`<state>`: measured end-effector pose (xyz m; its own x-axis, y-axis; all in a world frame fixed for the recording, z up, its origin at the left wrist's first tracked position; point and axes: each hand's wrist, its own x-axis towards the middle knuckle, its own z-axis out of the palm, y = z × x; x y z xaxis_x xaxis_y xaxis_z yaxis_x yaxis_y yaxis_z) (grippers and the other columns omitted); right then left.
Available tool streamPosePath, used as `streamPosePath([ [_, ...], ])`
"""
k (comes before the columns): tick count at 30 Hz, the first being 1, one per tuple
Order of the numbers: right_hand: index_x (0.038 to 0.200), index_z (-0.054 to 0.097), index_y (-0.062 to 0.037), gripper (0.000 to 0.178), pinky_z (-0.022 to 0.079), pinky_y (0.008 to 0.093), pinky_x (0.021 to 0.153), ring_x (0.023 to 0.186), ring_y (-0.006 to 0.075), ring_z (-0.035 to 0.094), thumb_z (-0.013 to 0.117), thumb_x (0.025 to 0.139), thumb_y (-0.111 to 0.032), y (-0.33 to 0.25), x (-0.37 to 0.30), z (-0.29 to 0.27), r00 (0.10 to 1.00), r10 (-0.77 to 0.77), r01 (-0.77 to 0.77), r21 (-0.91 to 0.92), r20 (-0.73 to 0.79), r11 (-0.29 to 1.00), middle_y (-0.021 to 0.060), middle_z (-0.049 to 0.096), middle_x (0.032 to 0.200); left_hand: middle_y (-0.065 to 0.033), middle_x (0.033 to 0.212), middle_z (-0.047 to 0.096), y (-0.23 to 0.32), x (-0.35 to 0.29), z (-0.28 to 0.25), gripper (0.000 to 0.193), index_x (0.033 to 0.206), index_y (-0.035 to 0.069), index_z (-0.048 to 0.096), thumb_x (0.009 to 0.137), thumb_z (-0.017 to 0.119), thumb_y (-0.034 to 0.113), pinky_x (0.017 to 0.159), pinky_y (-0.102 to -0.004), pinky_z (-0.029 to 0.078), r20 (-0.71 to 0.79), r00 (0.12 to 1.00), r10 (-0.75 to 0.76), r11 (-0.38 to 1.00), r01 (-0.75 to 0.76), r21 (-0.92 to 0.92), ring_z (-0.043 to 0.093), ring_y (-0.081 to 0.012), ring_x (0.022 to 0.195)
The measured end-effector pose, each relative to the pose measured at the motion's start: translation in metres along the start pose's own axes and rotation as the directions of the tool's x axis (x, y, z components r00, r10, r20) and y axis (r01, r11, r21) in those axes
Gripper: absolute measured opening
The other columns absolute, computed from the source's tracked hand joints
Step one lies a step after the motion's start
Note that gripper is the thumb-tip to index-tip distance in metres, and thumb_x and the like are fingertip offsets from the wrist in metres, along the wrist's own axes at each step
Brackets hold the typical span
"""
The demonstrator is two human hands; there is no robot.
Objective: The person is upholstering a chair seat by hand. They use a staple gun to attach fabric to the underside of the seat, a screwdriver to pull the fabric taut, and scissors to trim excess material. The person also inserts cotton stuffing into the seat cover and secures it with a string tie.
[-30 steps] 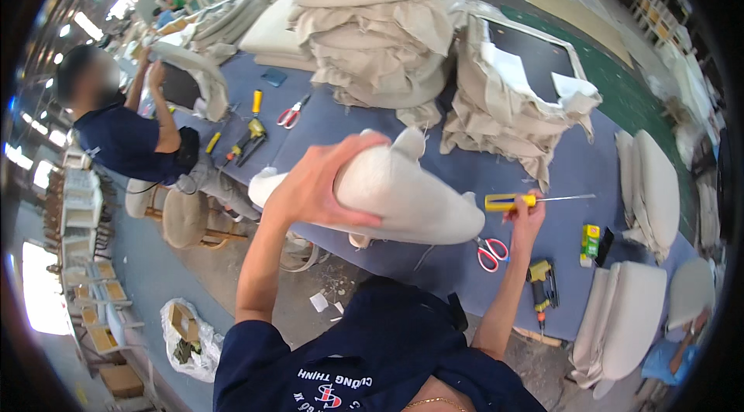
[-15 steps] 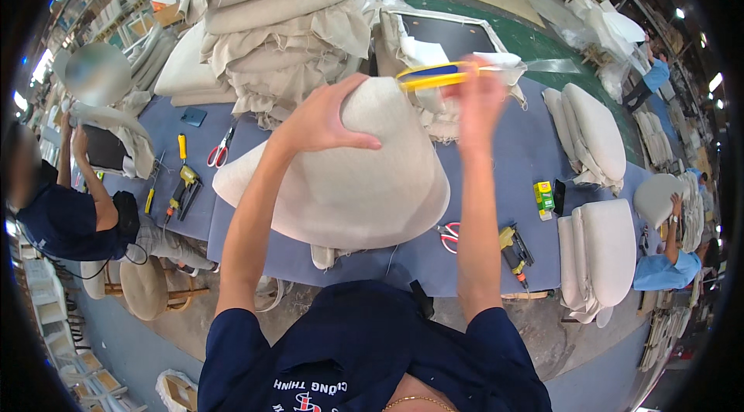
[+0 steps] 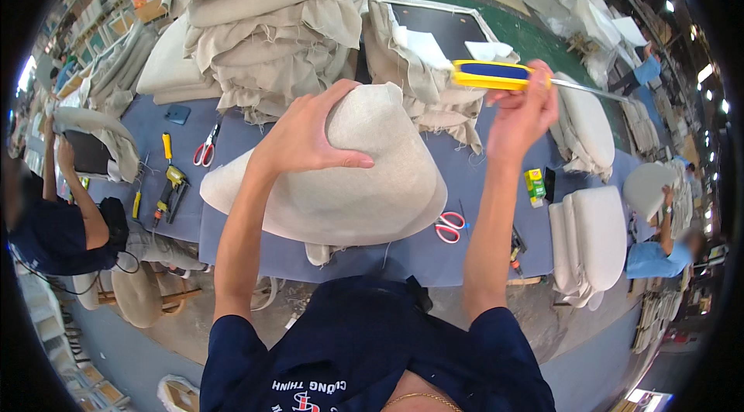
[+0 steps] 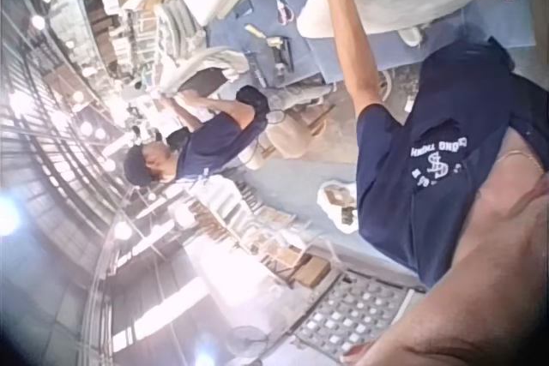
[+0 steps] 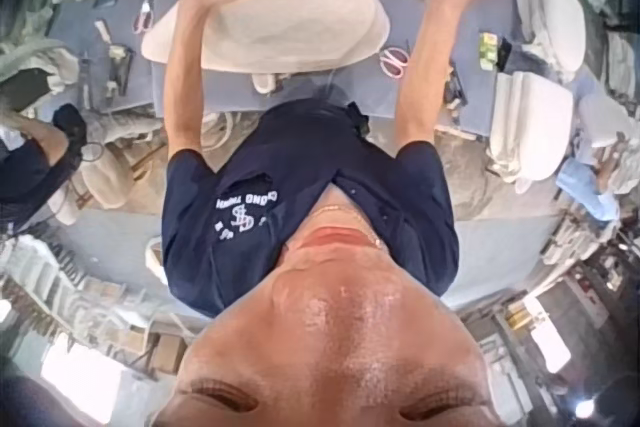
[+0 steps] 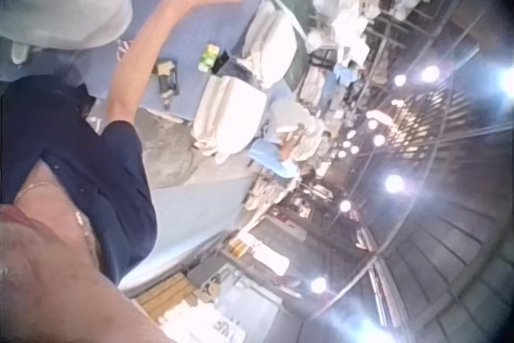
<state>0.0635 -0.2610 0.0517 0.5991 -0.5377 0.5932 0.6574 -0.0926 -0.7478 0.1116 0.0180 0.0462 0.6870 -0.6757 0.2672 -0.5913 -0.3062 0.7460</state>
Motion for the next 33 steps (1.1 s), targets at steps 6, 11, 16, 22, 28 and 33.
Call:
streamPosePath([
  [6,0.113,0.062,0.0026,0.024,0.054,0.0272,0.057,0.074,0.0131,0.066,0.057,0.104,-0.019,-0.021,-0.032,-0.001,0.983,0.158,-0.169,0.114,0.097,0.979,0.0060,0.063,0.089,-0.0108,0.122,0.065,0.017,-0.015,-0.030,0.091,0.141,0.002,0.050,0.074,0.084,0.054,0.101,-0.0365,0.043,0.265,0.962,-0.070,0.971,0.127,-0.204,0.061,-0.0246,0.113],
  [11,0.107,0.062,0.0002,0.024,0.056,0.0289,0.062,0.072,0.0152,0.066,0.053,0.101,-0.021,-0.005,-0.071,-0.062,0.928,0.192,-0.145,0.166,-0.319,0.975,0.0095,0.065,0.085,-0.0146,0.116,0.069,0.020,0.047,-0.007,0.055,0.118,0.003,0.064,0.081,0.079,0.040,0.109,-0.0463,0.041,0.295,0.913,0.284,0.917,-0.168,-0.362,0.064,-0.0271,0.114],
  [16,0.103,0.062,-0.0012,0.022,0.055,0.0348,0.073,0.076,0.0201,0.068,0.054,0.098,-0.021,0.029,-0.171,-0.165,0.685,0.513,-0.610,-0.023,-0.518,0.792,0.0092,0.065,0.078,-0.0126,0.102,0.074,-0.009,0.099,0.030,0.023,0.098,0.004,0.069,0.082,0.078,0.018,0.109,-0.0465,0.044,0.298,0.838,0.457,0.832,-0.284,-0.477,0.068,-0.0262,0.103],
  [22,0.107,0.067,0.0000,0.034,0.055,0.0444,0.079,0.085,0.0397,0.070,0.061,0.092,-0.031,0.095,-0.308,-0.276,0.542,0.640,-0.780,-0.610,-0.545,0.141,0.0189,0.071,0.088,-0.0107,0.090,0.068,-0.041,0.089,0.003,0.033,0.091,0.007,0.064,0.085,0.076,0.037,0.100,-0.0617,0.047,0.164,0.894,0.417,0.884,-0.358,-0.300,0.067,-0.0260,0.090],
  [28,0.102,0.068,-0.0030,0.031,0.056,0.0518,0.083,0.093,0.0432,0.069,0.068,0.088,-0.030,0.154,-0.283,-0.334,0.713,0.486,-0.536,-0.840,-0.505,-0.085,0.0203,0.069,0.099,-0.0116,0.087,0.066,-0.040,0.040,0.006,0.043,0.090,0.007,0.064,0.085,0.081,0.047,0.087,-0.0622,0.054,0.077,0.916,0.395,0.810,-0.307,-0.499,0.066,-0.0276,0.087],
  [33,0.089,0.065,-0.0055,0.016,0.060,0.0468,0.072,0.086,0.0381,0.072,0.070,0.085,-0.020,0.208,-0.217,-0.333,0.783,0.584,-0.148,-0.976,-0.215,-0.160,0.0171,0.071,0.092,-0.0166,0.101,0.066,-0.016,0.018,0.003,0.060,0.100,0.008,0.062,0.064,0.096,0.040,0.087,-0.0514,0.050,0.193,0.889,0.416,0.830,-0.284,-0.481,0.065,-0.0321,0.091],
])
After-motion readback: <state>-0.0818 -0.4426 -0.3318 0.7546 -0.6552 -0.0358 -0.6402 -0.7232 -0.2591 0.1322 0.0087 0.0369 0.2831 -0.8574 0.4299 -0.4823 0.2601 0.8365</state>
